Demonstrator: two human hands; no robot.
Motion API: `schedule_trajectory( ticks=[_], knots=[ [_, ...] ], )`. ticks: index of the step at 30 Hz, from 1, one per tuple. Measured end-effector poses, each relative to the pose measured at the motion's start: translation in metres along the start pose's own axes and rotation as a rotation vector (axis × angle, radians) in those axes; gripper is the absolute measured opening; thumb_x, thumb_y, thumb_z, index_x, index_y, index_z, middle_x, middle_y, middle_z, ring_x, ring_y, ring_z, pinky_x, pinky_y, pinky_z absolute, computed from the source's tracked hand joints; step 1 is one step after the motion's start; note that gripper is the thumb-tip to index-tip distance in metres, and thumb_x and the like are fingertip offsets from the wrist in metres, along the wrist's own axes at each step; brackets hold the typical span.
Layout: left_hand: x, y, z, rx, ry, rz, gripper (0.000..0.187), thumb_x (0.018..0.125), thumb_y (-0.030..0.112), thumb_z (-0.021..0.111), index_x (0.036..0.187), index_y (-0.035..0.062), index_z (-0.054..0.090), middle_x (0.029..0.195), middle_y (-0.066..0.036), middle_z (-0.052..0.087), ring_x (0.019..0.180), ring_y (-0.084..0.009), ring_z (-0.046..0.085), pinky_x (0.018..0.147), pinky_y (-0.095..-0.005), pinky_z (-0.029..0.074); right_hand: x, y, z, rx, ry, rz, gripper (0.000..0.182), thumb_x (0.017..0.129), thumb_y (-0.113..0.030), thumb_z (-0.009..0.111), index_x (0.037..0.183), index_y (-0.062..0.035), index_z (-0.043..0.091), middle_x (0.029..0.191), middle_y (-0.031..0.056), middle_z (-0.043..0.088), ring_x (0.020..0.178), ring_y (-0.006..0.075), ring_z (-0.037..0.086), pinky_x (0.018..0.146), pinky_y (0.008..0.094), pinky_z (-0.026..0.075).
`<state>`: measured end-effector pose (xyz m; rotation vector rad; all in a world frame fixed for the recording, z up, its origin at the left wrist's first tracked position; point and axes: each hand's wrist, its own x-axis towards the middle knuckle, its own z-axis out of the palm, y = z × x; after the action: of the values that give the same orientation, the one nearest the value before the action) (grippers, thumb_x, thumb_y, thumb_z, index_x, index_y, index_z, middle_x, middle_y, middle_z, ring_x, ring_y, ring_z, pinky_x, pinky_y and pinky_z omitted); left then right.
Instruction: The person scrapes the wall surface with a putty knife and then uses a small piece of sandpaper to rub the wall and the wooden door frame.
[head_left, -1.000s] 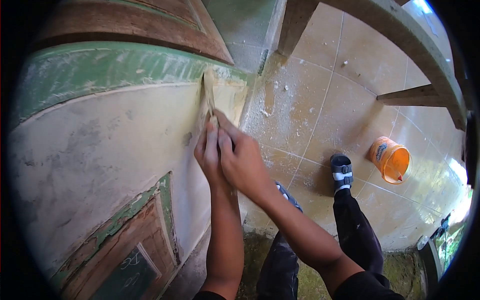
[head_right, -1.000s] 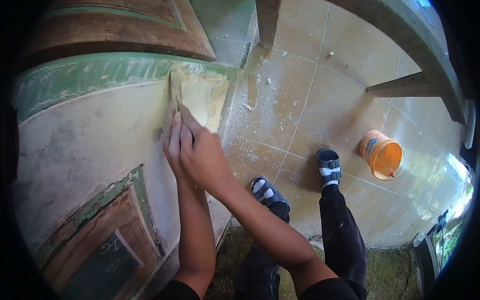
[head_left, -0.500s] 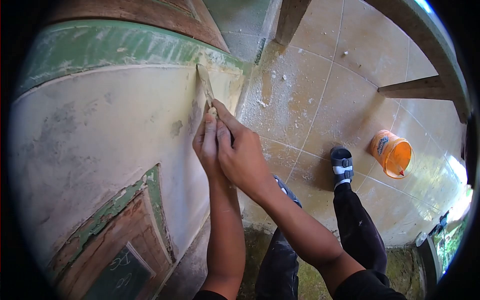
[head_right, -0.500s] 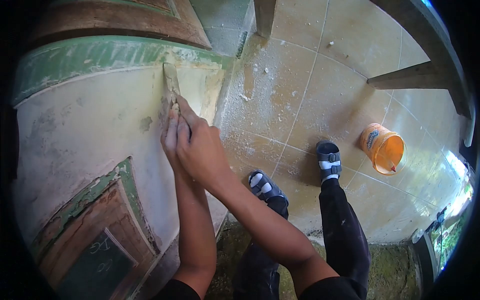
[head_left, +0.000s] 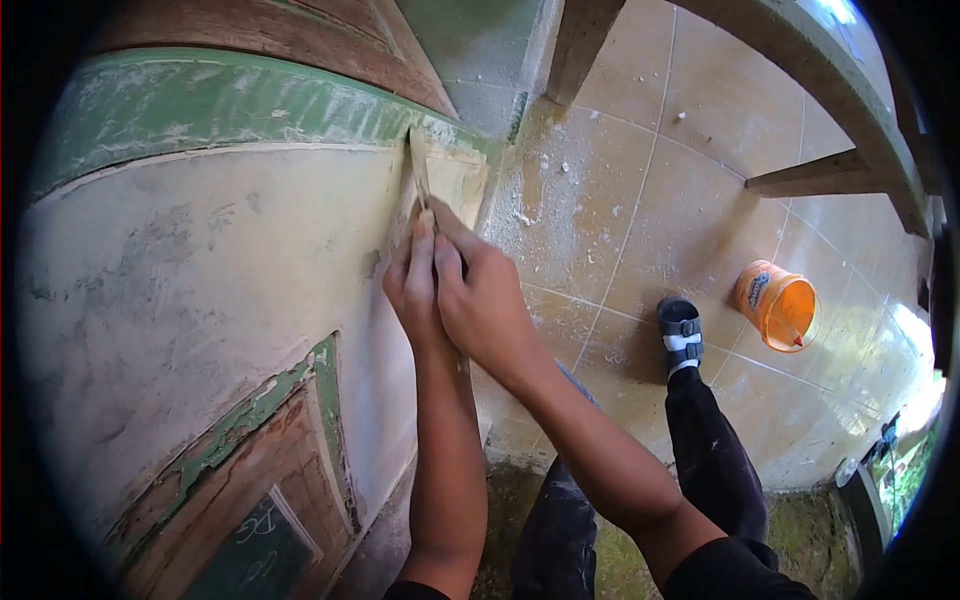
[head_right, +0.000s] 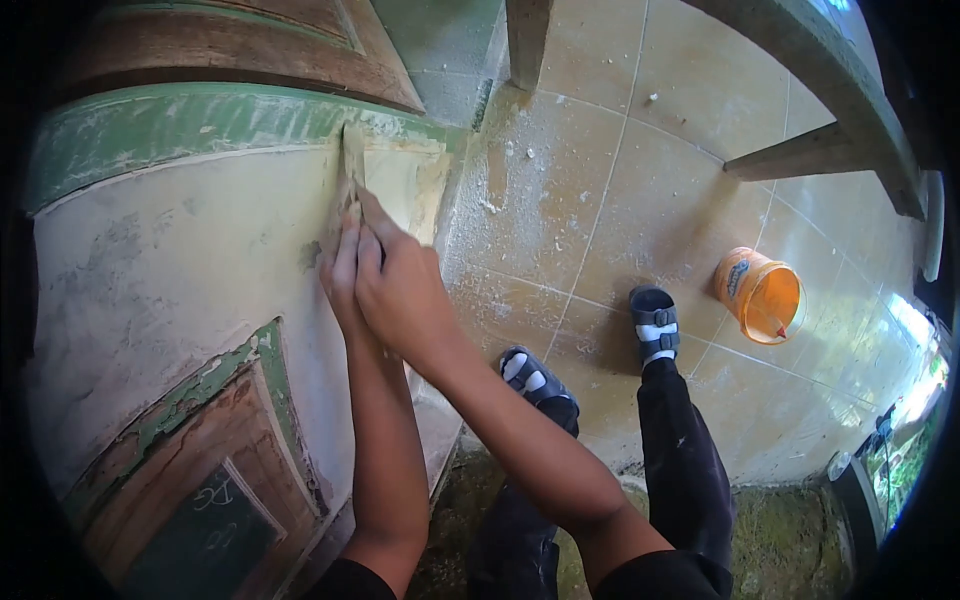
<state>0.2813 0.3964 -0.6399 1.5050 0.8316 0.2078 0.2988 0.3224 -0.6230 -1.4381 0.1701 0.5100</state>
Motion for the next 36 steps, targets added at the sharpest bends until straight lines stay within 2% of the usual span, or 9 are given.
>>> schedule_trajectory(
  ticks=[5,13,17,19,24,26,29,31,36],
  knots=[
    [-0.009,-0.023,-0.021,0.423,-0.029,0.361,0.036,0.103,0.02,0.052,0.126,-0.0064,0.062,0.104,-0.007,0.066,0.091,-0.0107,0.057,0.077,-0.024,0.045,-0.018,-0.013,-0.003,-0.065,-0.013,0.057,0.043,0.098,-0.013,0.045,0.139,-0.0006,0.051,0.105,0.0352,0.064,0.104,0.0461,0.065,0.089,0.0417,0.051],
    [0.003,0.02,0.012,-0.048,-0.007,-0.047,0.037,0.103,0.02,0.052,0.126,-0.008,0.061,0.098,-0.005,0.065,0.084,-0.0109,0.058,0.073,-0.0228,0.045,0.004,-0.026,-0.008,-0.035,-0.007,0.038,0.042,0.098,-0.012,0.044,0.138,0.0002,0.051,0.109,0.035,0.063,0.108,0.0464,0.063,0.09,0.041,0.051],
    [-0.023,0.0,-0.02,0.342,0.029,0.284,0.039,0.102,0.02,0.053,0.128,-0.009,0.06,0.107,-0.01,0.067,0.089,-0.0133,0.059,0.077,-0.0241,0.047,-0.022,-0.041,-0.005,-0.095,-0.051,0.032,0.042,0.099,-0.011,0.043,0.138,0.0007,0.051,0.108,0.0351,0.063,0.105,0.0453,0.065,0.09,0.0405,0.051],
    [-0.016,0.019,-0.016,0.229,0.002,0.156,0.039,0.102,0.02,0.053,0.128,-0.0091,0.06,0.106,-0.01,0.067,0.089,-0.0133,0.059,0.078,-0.0247,0.047,-0.02,-0.038,-0.002,-0.082,-0.066,0.011,0.046,0.099,-0.017,0.043,0.143,-0.0074,0.049,0.092,0.0369,0.062,0.095,0.0529,0.061,0.08,0.0529,0.049],
    [-0.02,0.031,-0.007,0.284,-0.066,0.127,0.039,0.103,0.019,0.051,0.13,-0.0082,0.058,0.108,-0.009,0.067,0.092,-0.0128,0.058,0.078,-0.0267,0.047,-0.016,-0.053,-0.006,-0.114,-0.055,0.111,0.047,0.099,-0.015,0.042,0.145,-0.0073,0.045,0.095,0.0363,0.063,0.096,0.0537,0.061,0.086,0.0533,0.049],
    [-0.04,0.036,-0.012,0.51,-0.007,0.392,0.042,0.103,0.02,0.05,0.134,-0.0095,0.055,0.107,-0.008,0.066,0.09,-0.0125,0.058,0.076,-0.0258,0.046,-0.034,-0.047,-0.003,-0.133,-0.048,-0.096,0.049,0.098,-0.015,0.043,0.146,-0.0068,0.044,0.102,0.0359,0.062,0.099,0.0531,0.06,0.086,0.0528,0.05],
    [-0.043,0.05,-0.017,-0.095,-0.002,-0.159,0.043,0.104,0.019,0.049,0.135,-0.0101,0.053,0.11,-0.009,0.066,0.092,-0.0124,0.058,0.078,-0.0252,0.046,-0.03,-0.062,-0.006,-0.115,-0.086,0.011,0.046,0.098,-0.011,0.045,0.143,-0.0054,0.047,0.105,0.0333,0.064,0.1,0.0492,0.063,0.085,0.0451,0.052],
    [-0.033,0.036,-0.008,0.401,-0.044,0.39,0.043,0.104,0.02,0.049,0.136,-0.0096,0.053,0.112,-0.01,0.065,0.094,-0.0119,0.058,0.08,-0.0245,0.046,-0.023,-0.059,-0.005,-0.077,-0.055,0.013,0.045,0.098,-0.01,0.045,0.142,-0.007,0.05,0.106,0.0323,0.065,0.1,0.0469,0.065,0.084,0.0411,0.053],
    [-0.047,0.056,-0.011,-0.035,0.009,-0.047,0.043,0.104,0.019,0.048,0.136,-0.0087,0.052,0.113,-0.01,0.065,0.094,-0.0118,0.058,0.08,-0.0239,0.046,-0.036,-0.067,-0.008,-0.137,-0.092,0.025,0.044,0.098,-0.009,0.046,0.142,-0.0051,0.05,0.107,0.0321,0.065,0.103,0.0465,0.065,0.086,0.0422,0.052]
  ],
)
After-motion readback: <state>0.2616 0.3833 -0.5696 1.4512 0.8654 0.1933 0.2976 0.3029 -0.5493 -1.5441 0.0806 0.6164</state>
